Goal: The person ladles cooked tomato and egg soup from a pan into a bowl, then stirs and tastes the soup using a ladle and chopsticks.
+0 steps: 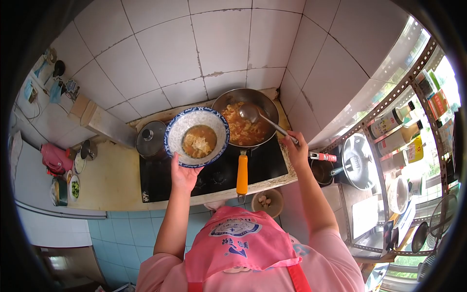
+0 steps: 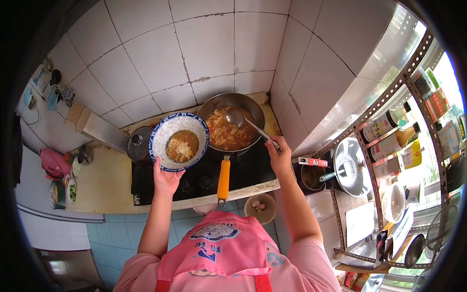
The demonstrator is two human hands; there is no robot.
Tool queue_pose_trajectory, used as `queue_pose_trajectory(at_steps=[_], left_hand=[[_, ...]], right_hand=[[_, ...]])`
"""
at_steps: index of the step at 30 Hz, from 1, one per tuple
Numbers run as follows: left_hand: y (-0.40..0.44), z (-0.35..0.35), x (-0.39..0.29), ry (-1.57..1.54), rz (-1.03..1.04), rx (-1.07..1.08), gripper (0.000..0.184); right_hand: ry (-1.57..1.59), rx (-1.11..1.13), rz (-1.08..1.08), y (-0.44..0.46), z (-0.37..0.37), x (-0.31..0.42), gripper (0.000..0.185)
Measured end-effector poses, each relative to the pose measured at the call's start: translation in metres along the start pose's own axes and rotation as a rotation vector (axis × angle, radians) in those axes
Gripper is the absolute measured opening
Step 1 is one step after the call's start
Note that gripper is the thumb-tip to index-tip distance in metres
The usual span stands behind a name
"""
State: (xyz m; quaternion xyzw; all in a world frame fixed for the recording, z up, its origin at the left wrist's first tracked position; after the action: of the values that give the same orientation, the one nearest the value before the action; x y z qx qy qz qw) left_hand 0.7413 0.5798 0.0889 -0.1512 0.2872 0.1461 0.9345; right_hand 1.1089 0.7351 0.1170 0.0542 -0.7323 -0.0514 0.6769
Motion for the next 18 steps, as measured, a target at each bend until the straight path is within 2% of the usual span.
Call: queue_pose_trajectory(at_steps=[2,5,9,12,14,18], left_hand=[[0.001,-0.001,0.000,0.007,-0.002,0.000,0.061],[0.000,0.001,-0.002,0.008,0.010,-0.015,0.061],[-0.001,-0.002,-0.005,0.023,0.016,-0.011,0.062],[-0.004,0.001,-0.007,0.026,0.022,0.005,0.064],[-0.005,0.002,-0.008,0.034,0.031,0.011,0.064],[-0.007,0.001,-0.008,0.027,0.027,0.032,0.064]], right_hand=[[-0.309,-0.057,-0.223,-0.011,0.000,0.039,0.017],[-0.368,-0.075,-0.306,-0.023,-0.003,0.063,0.018],[-0.367,-0.063,-0.237,-0.023,-0.004,0.065,0.016],[-0.253,-0.058,-0.120,-0.005,-0.001,0.043,0.018],[0.012,-0.059,-0.070,0.011,0.007,0.014,0.018],[0.026,-0.039,-0.041,0.026,0.039,-0.006,0.018]])
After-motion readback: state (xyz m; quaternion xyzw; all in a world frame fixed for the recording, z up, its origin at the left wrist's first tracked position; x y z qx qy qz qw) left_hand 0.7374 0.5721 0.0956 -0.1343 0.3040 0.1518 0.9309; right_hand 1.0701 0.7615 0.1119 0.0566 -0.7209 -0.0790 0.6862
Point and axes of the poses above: each hand's wrist, its own y-axis towards the middle knuckle, its own z-axis out of the palm, x = y × z, the point moved 9 cm from there along y, towards the middle knuckle, and after that the axes turned 5 degrees about z, right-handed, at the moved point
